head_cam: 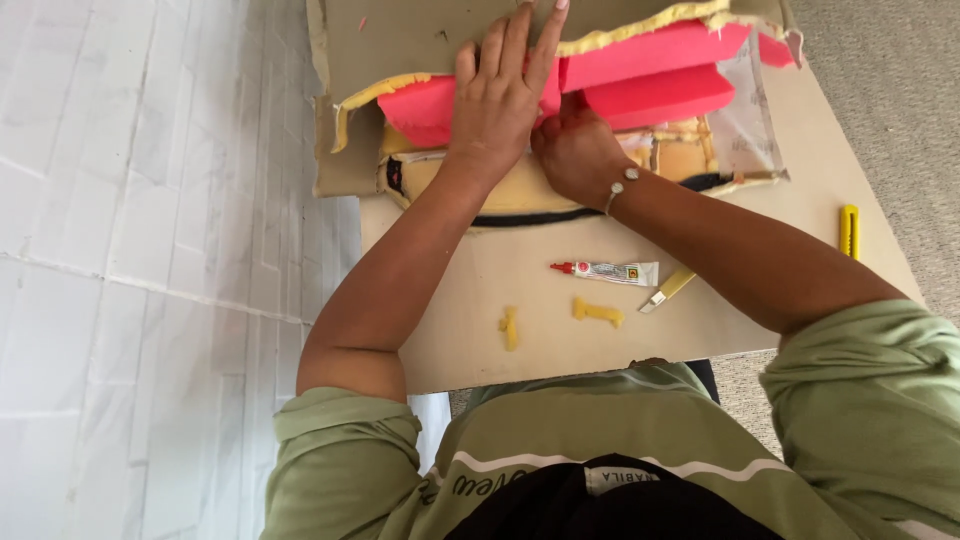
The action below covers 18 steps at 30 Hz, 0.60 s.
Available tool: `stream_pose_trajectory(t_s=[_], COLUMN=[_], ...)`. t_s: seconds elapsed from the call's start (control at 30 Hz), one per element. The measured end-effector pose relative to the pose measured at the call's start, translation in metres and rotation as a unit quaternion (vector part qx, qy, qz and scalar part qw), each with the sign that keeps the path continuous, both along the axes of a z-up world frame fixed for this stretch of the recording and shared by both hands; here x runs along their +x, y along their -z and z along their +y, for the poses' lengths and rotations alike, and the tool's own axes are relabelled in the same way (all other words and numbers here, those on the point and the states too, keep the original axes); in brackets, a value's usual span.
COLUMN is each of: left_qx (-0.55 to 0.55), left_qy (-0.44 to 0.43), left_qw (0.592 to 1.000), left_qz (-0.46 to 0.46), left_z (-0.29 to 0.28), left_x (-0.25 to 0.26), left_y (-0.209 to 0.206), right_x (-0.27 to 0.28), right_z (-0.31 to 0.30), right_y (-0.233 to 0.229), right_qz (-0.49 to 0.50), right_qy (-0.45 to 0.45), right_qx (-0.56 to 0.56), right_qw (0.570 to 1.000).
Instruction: Repairing a leather item by inserting foam padding and applying adhesive to seal the edges
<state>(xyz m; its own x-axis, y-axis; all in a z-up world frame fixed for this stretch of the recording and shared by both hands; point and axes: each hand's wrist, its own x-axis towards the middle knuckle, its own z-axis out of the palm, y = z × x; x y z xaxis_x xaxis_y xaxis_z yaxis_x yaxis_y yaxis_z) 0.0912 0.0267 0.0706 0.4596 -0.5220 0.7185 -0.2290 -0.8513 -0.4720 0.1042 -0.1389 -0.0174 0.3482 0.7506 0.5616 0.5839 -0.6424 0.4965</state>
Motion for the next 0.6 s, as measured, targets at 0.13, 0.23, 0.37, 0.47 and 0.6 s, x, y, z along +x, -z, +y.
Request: stream_pose_trajectory(t_s=[0.13,0.23,0.37,0.47,0.6], left_qx=[0.000,0.016,-0.008,-0.036,-0.002], left_qy=[0.005,0.031,0.021,0.029,0.029], left_qw=[0.999,0.998,0.999,0.998,0.997], left_qz=[0.040,-0.055,-0.029,-0.040,0.065], left_z=[-0.013,-0.019,-0.021,-0.016,-0.021], left_x=[-0.012,-0.029,-0.022,0.008,0.013], left_y=[0.012,0.003,-0.013,-0.013,0.005], right_x=[-0.019,-0.035,-0.039,-0.065,-0.071], right_z=[-0.012,-0.018,-0.023,-0.023,-0.032], right_y=[0.003,-0.001,-0.001,-0.007,0.003], right_qz=[0.045,0.120,0.148,0.188,0.195], right_qy=[-0.078,-0.142,-0.135,-0.155,-0.136], right_qx=[0.024,0.080,0.031,-0.004,0.033], right_qw=[0.996,0.979,0.979,0.970,0.971])
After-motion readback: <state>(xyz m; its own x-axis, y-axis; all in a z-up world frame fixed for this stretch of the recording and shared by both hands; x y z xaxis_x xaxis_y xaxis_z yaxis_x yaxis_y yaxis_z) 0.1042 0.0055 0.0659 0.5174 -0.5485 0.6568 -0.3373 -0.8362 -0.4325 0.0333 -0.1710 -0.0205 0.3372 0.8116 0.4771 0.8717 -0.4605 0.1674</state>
